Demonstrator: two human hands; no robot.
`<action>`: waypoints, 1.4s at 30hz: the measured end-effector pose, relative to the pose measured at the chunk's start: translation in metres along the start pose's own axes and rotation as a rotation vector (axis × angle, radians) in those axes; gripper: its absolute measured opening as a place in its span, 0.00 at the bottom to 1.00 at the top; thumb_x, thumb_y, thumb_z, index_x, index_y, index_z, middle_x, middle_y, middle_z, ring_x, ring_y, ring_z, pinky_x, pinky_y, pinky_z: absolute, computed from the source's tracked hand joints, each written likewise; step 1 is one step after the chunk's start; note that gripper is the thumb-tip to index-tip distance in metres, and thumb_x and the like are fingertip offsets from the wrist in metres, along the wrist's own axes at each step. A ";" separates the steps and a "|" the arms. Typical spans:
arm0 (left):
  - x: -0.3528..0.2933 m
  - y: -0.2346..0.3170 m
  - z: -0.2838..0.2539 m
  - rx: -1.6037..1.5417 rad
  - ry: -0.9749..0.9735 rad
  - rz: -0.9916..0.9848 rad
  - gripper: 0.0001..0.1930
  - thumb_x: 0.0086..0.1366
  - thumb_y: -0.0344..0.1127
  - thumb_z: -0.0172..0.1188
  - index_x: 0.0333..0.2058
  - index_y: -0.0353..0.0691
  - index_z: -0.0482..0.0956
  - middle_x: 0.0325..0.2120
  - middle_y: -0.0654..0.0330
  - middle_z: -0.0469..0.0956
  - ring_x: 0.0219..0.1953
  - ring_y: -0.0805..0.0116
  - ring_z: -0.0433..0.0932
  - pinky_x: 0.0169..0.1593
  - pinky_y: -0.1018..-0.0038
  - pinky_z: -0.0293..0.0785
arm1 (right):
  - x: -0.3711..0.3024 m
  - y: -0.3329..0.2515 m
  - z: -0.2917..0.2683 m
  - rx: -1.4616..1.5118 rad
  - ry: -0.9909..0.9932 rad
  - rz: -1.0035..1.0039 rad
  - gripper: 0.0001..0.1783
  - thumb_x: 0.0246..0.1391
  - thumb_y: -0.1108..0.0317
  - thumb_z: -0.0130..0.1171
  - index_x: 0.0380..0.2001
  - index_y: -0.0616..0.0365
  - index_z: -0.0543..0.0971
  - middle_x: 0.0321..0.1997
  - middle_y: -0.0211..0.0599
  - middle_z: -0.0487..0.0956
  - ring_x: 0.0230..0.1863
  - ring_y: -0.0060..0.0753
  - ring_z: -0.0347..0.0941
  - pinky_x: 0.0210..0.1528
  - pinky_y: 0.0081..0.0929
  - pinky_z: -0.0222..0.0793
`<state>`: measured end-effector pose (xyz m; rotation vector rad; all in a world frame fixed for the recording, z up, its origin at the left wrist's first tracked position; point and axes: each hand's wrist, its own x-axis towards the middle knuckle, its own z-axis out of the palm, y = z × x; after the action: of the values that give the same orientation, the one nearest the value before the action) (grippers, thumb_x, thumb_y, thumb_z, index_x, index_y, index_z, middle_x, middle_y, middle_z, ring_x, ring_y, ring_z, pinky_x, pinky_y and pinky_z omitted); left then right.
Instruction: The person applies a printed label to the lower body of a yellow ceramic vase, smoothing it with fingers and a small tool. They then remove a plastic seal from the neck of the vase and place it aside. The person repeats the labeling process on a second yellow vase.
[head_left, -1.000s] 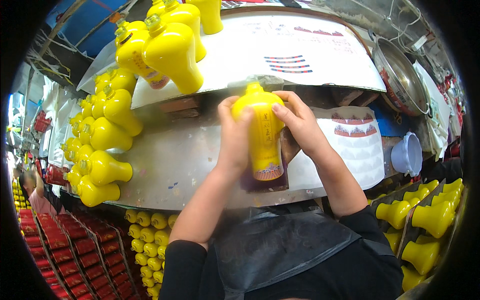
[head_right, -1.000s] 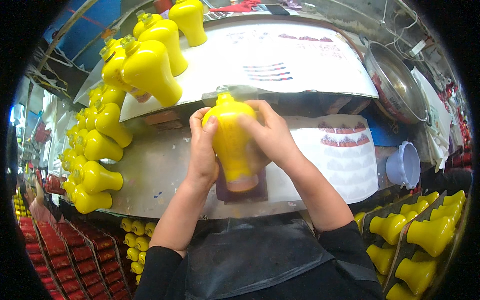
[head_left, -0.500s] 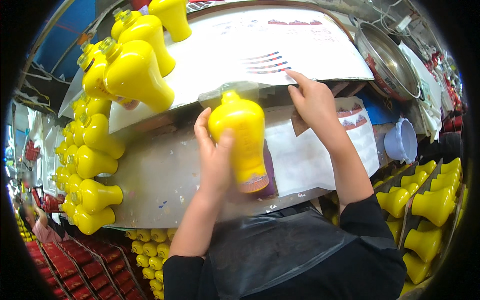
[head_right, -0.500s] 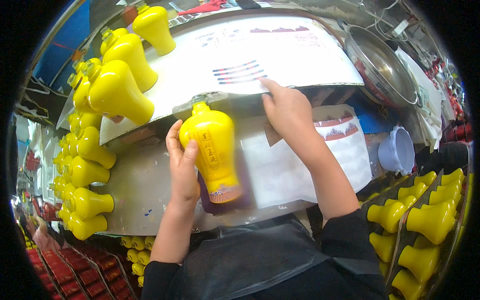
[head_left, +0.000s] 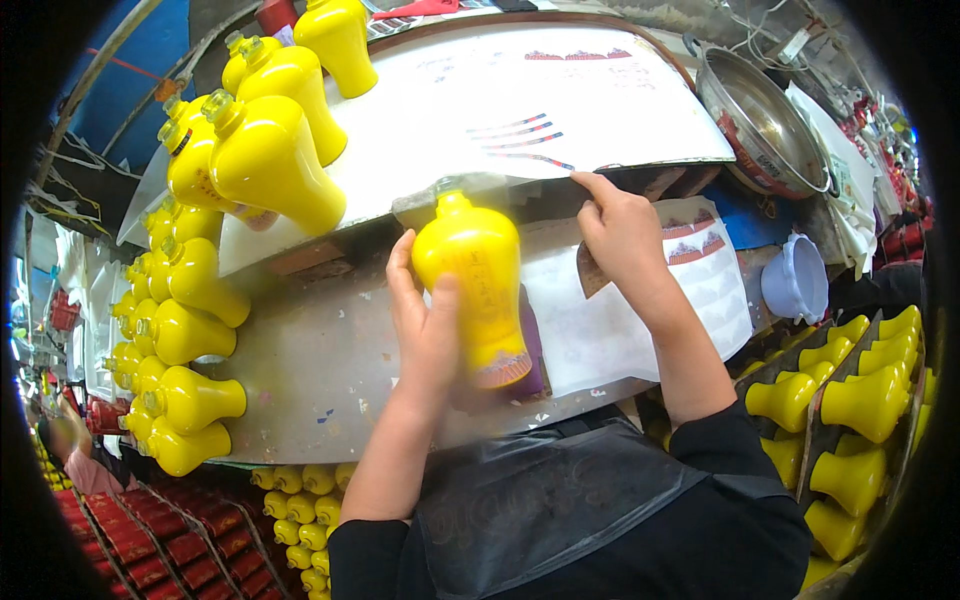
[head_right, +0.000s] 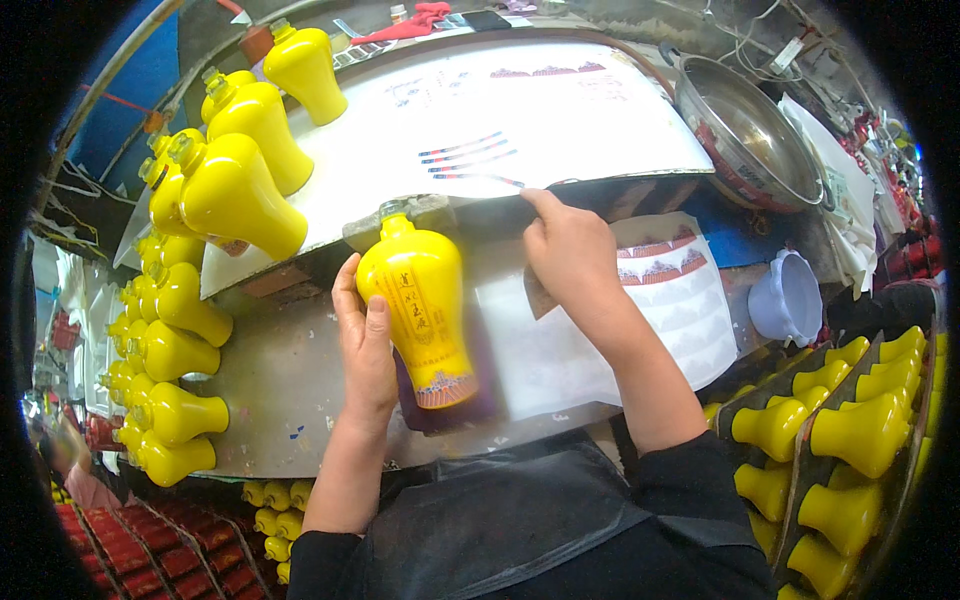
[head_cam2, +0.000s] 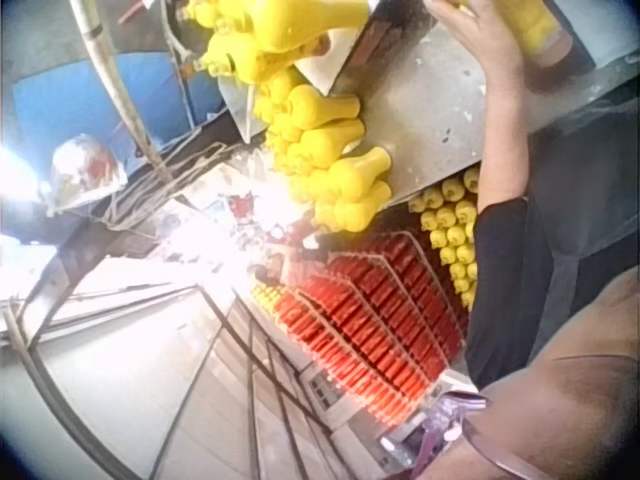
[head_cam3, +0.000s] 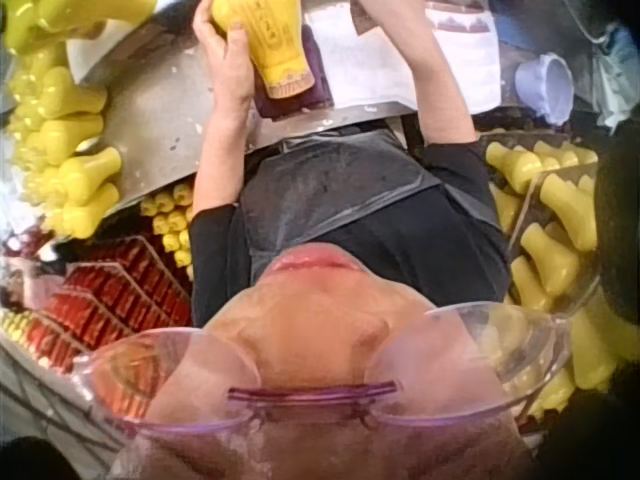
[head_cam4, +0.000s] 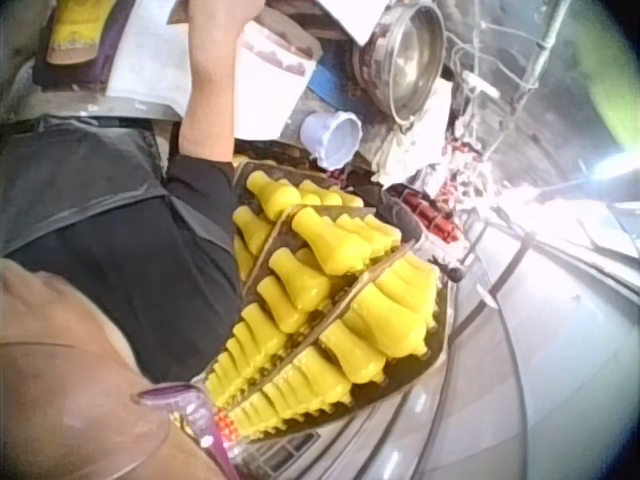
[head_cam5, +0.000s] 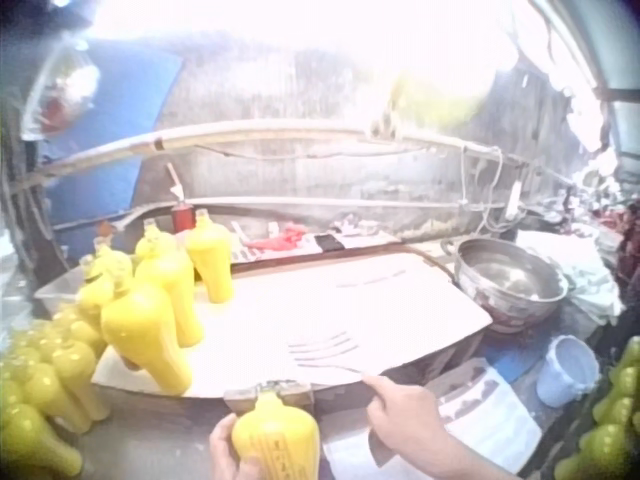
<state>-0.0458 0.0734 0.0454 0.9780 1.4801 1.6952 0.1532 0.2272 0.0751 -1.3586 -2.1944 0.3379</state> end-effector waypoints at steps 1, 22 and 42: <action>0.000 0.001 0.001 -0.007 0.003 -0.008 0.38 0.73 0.51 0.57 0.72 0.35 0.55 0.66 0.45 0.63 0.67 0.55 0.65 0.71 0.60 0.59 | -0.003 0.003 0.006 0.213 0.029 0.073 0.17 0.62 0.70 0.58 0.52 0.59 0.82 0.24 0.37 0.82 0.25 0.31 0.79 0.31 0.31 0.74; -0.014 0.003 -0.004 -0.051 0.100 0.048 0.26 0.81 0.43 0.46 0.70 0.37 0.58 0.65 0.51 0.64 0.67 0.62 0.63 0.73 0.63 0.55 | 0.018 0.000 0.035 1.228 -0.081 0.616 0.14 0.65 0.64 0.59 0.35 0.67 0.81 0.23 0.36 0.80 0.17 0.21 0.69 0.20 0.25 0.60; -0.042 0.022 -0.014 0.108 0.143 0.218 0.17 0.75 0.32 0.49 0.59 0.35 0.73 0.63 0.53 0.68 0.65 0.61 0.68 0.69 0.64 0.63 | 0.040 -0.026 0.001 -0.207 -0.098 -0.171 0.13 0.64 0.61 0.59 0.43 0.52 0.89 0.43 0.45 0.80 0.45 0.49 0.80 0.49 0.41 0.76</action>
<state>-0.0374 0.0274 0.0620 1.1313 1.6203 1.8893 0.1193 0.2503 0.0987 -1.2707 -2.4637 0.1184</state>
